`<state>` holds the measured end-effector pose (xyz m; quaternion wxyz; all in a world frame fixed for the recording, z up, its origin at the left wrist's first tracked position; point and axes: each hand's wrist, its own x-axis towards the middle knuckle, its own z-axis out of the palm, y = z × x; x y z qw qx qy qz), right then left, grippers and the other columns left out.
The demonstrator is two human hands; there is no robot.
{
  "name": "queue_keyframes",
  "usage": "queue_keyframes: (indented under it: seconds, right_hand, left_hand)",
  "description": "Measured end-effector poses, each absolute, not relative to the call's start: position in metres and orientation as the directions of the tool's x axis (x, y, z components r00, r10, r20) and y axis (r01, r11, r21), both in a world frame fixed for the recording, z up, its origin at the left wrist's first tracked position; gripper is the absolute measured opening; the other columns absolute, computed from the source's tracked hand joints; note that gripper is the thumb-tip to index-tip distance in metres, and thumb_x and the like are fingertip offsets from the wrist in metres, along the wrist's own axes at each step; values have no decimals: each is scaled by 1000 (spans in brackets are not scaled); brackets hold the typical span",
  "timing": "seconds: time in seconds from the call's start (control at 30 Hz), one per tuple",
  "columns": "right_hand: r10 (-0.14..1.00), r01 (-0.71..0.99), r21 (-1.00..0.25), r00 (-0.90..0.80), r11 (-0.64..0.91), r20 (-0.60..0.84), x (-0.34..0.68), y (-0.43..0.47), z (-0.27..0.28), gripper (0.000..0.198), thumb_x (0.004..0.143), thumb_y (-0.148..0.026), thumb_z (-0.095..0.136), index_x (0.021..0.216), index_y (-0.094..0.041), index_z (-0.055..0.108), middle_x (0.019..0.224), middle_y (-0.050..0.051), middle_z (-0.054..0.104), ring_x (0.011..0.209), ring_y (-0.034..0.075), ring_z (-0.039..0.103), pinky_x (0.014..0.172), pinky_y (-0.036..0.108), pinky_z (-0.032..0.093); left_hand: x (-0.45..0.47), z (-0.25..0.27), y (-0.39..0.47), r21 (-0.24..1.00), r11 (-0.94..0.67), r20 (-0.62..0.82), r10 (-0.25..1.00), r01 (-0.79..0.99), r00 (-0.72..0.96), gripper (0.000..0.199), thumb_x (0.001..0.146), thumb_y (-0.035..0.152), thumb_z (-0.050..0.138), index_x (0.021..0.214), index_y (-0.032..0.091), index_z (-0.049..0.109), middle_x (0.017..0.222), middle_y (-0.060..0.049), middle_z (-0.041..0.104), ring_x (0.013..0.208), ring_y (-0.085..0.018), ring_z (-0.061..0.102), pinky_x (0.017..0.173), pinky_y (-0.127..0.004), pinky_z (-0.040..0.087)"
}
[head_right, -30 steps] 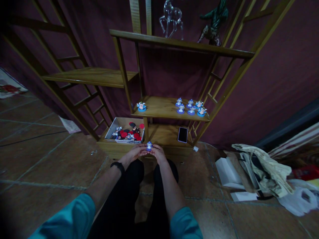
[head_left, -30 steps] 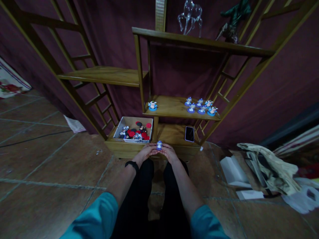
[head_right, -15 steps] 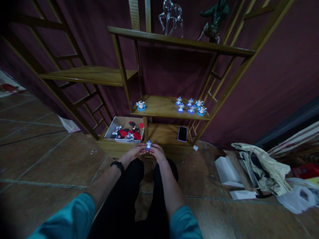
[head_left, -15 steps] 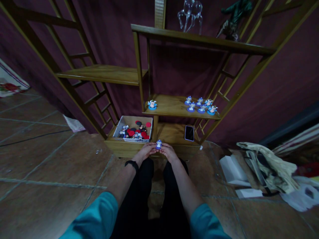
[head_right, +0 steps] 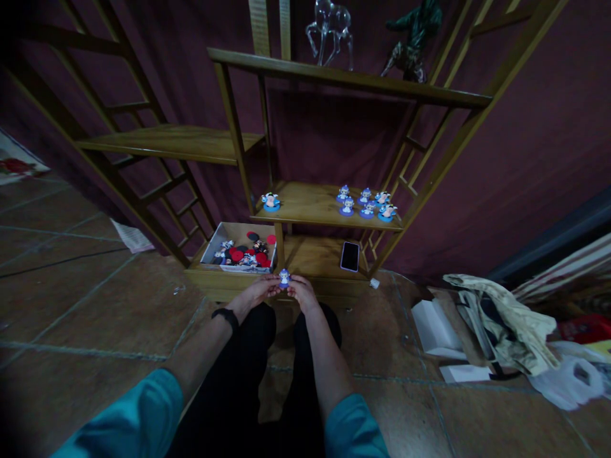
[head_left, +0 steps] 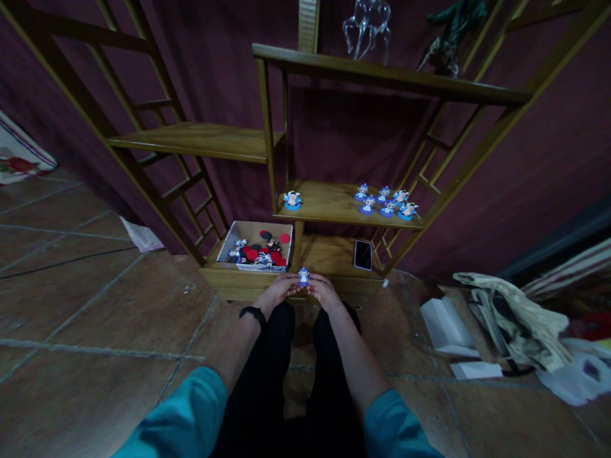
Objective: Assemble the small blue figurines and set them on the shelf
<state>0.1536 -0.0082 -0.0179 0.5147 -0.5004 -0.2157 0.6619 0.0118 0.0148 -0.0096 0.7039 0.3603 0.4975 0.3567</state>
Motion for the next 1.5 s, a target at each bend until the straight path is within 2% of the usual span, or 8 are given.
queue_keyframes:
  seconds: [0.27, 0.63, 0.9, 1.13, 1.33, 1.5]
  right_hand:
    - [900, -450, -809, 23, -379, -435, 152, -11, -15, 25, 58, -11, 67, 82, -15, 63, 52, -2, 62, 43, 8, 52, 45, 19, 41]
    - [906, -456, -817, 54, -352, -420, 152, -9, -17, 27, 57, -12, 68, 83, -15, 63, 50, -3, 61, 43, 8, 51, 45, 19, 40]
    - [915, -449, -823, 31, -347, -403, 152, -8, -17, 22, 54, -12, 71, 74, -15, 63, 48, -3, 59, 44, 9, 50, 44, 21, 39]
    - [916, -501, -794, 8, -343, -401, 151, -8, -17, 24, 56, -14, 69, 79, -16, 62, 55, -1, 62, 47, 8, 52, 49, 21, 42]
    - [931, -505, -795, -52, -336, -360, 153, -9, -17, 30, 53, -9, 65, 83, -15, 64, 61, -1, 65, 53, 9, 55, 54, 21, 44]
    - [945, -494, -809, -95, -318, -313, 155, -11, -17, 33, 54, -8, 66, 85, -16, 67, 67, 0, 68, 60, 10, 59, 60, 21, 46]
  left_hand:
    - [11, -15, 16, 871, 468, -420, 868, -150, 266, 6, 67, 10, 67, 71, 11, 63, 54, -2, 62, 45, -7, 54, 44, -16, 37]
    - [8, -13, 16, 840, 509, -442, 842, -186, 310, 18, 64, 9, 71, 80, 11, 64, 64, -5, 66, 54, -10, 62, 54, -18, 46]
    - [7, -14, 17, 846, 503, -445, 849, -176, 285, 18, 62, 10, 73, 79, 10, 66, 61, -5, 66, 51, -10, 60, 51, -18, 44]
    - [9, -14, 17, 839, 492, -420, 857, -232, 298, 13, 68, 9, 68, 81, 11, 65, 64, -5, 66, 53, -9, 61, 53, -17, 47]
    - [6, -13, 16, 825, 485, -389, 860, -290, 329, 25, 67, 7, 70, 91, 11, 64, 73, -7, 69, 59, -10, 64, 59, -20, 50]
    - [5, -11, 16, 839, 450, -316, 861, -306, 398, 37, 60, 3, 74, 95, 11, 63, 76, -7, 69, 63, -11, 64, 63, -20, 50]
